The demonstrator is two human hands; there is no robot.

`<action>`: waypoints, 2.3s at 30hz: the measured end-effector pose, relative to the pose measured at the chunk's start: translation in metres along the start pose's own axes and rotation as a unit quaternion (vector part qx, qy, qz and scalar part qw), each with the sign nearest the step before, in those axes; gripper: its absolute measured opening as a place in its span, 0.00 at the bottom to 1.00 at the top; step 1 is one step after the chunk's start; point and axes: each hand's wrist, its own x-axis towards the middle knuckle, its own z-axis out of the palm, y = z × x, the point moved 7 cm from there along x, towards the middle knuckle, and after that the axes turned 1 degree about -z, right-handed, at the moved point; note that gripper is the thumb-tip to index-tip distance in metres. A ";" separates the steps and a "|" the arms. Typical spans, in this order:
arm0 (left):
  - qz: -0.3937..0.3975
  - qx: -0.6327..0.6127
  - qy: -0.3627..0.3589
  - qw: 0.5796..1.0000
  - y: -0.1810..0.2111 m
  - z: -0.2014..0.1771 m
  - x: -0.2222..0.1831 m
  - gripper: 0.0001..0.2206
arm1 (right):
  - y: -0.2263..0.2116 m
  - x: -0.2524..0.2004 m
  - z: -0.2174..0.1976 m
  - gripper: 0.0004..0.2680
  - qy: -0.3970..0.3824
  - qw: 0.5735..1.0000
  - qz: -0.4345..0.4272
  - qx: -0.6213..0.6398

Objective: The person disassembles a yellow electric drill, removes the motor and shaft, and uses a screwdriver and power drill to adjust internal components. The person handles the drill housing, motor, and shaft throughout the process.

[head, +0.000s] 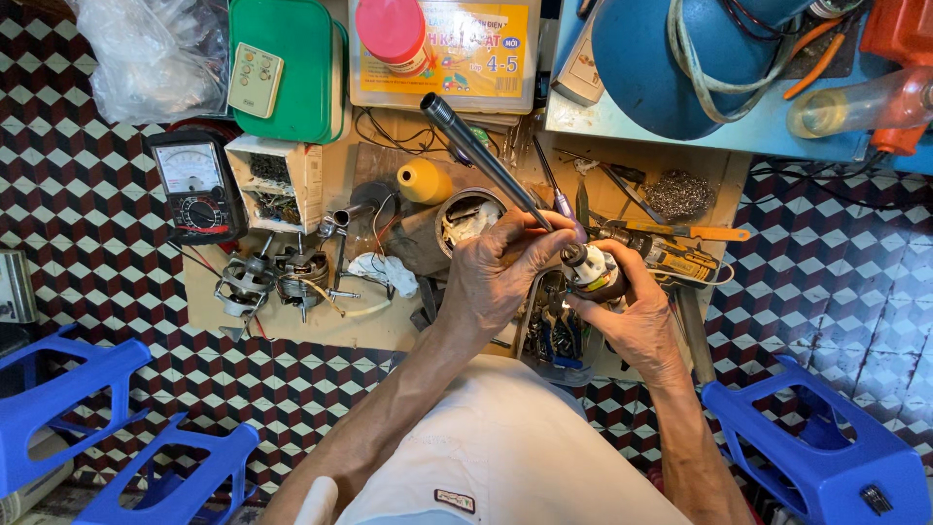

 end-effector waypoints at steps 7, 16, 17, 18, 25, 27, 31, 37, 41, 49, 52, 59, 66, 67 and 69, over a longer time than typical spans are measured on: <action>-0.043 0.015 0.042 0.998 -0.021 -0.005 0.007 0.09 | -0.005 -0.001 0.001 0.26 0.003 0.999 0.015 -0.042; -0.062 -0.084 0.033 0.994 -0.039 -0.006 0.022 0.11 | 0.005 0.001 -0.005 0.30 -0.033 0.996 0.072 -0.033; -0.066 -0.084 0.037 0.994 -0.042 -0.005 0.023 0.11 | 0.005 0.001 -0.006 0.29 -0.035 0.997 0.070 -0.022; -0.068 -0.084 0.041 0.993 -0.043 -0.004 0.025 0.11 | 0.006 0.001 -0.006 0.28 -0.037 0.997 0.067 -0.010; -0.127 -0.176 0.050 0.975 -0.062 0.002 0.034 0.11 | 0.011 0.007 -0.013 0.27 -0.048 0.994 0.097 -0.006; -0.157 -0.186 0.054 0.968 -0.070 0.000 0.037 0.11 | 0.010 0.008 -0.014 0.27 -0.052 0.994 0.091 0.007; -0.166 -0.192 0.060 0.965 -0.076 -0.004 0.038 0.13 | 0.007 0.012 -0.014 0.26 -0.062 0.995 0.076 0.011; -0.160 -0.200 0.079 0.963 -0.080 -0.007 0.037 0.13 | 0.005 0.015 -0.011 0.26 -0.067 0.995 0.069 0.008; -0.153 -0.201 0.098 0.963 -0.083 -0.008 0.037 0.13 | 0.007 0.014 -0.011 0.26 -0.066 0.994 0.085 0.008; -0.202 -0.215 0.120 0.948 -0.106 -0.012 0.035 0.14 | 0.003 0.016 -0.008 0.24 -0.072 0.989 0.128 -0.021; -0.218 -0.246 0.118 0.937 -0.119 -0.012 0.037 0.14 | -0.003 0.020 -0.007 0.22 -0.082 0.987 0.138 -0.022; -0.252 -0.271 0.126 0.920 -0.143 -0.015 0.045 0.16 | -0.023 0.038 -0.012 0.21 -0.082 0.983 0.133 -0.091; -0.263 -0.282 0.127 0.914 -0.156 -0.017 0.056 0.15 | -0.031 0.055 -0.017 0.19 -0.097 0.981 0.132 -0.108; -0.268 -0.278 0.125 0.914 -0.156 -0.018 0.057 0.15 | -0.032 0.056 -0.017 0.19 -0.102 0.981 0.131 -0.100; -0.278 -0.272 0.122 0.913 -0.158 -0.019 0.060 0.14 | -0.032 0.059 -0.017 0.19 -0.112 0.980 0.129 -0.101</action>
